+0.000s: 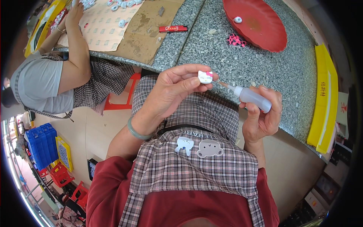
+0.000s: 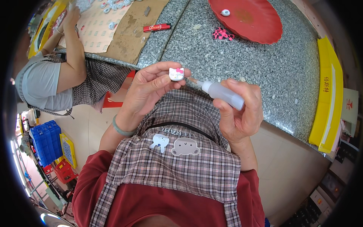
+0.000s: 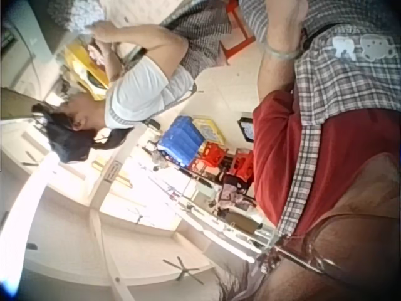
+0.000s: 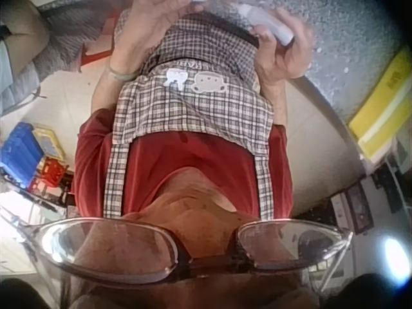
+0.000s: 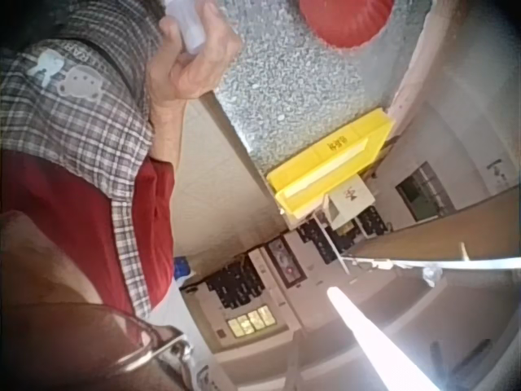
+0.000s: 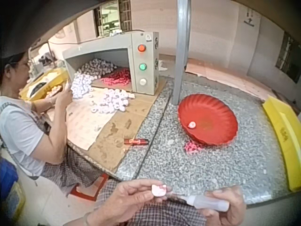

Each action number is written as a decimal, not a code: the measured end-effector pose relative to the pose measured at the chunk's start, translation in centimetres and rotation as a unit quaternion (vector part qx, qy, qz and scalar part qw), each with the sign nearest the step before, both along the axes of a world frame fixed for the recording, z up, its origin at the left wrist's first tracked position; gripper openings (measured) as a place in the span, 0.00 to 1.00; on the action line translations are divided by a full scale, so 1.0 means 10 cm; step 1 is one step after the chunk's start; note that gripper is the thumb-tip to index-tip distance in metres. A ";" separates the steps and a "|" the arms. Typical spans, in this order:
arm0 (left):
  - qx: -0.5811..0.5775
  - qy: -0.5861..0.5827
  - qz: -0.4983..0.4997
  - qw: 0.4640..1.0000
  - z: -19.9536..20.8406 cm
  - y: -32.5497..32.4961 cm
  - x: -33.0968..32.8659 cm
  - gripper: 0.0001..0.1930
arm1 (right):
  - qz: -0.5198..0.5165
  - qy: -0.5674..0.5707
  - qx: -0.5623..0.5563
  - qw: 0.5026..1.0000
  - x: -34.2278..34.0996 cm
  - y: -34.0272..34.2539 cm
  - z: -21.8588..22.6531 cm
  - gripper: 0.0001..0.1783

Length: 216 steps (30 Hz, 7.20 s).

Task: Applying glue to small white plastic character heads and attaching pink bows to them on a factory assembly line.

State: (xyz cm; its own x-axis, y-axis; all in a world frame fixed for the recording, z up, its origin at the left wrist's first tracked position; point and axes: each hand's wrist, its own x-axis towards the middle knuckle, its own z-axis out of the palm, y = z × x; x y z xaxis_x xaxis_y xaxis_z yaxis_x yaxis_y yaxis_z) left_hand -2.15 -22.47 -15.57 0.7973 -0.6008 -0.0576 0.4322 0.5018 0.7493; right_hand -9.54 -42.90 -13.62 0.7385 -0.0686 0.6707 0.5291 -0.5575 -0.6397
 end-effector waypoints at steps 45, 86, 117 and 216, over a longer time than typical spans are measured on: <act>-0.004 0.018 -0.024 1.000 -0.05 -0.03 0.03 0.16 | 0.049 0.060 0.191 0.978 0.06 0.03 -0.04 0.18; -0.077 0.038 -0.027 0.996 -0.20 0.09 0.08 0.15 | -0.107 0.174 -0.237 0.950 1.28 -0.18 -0.36 0.08; 0.025 0.041 0.001 0.999 -0.22 0.10 0.03 0.16 | 0.158 0.393 0.241 0.873 0.59 0.08 0.09 0.03; -0.110 0.220 -0.016 0.969 -0.29 -0.08 -0.16 0.17 | 0.119 0.405 0.330 0.845 0.27 0.32 -0.10 0.08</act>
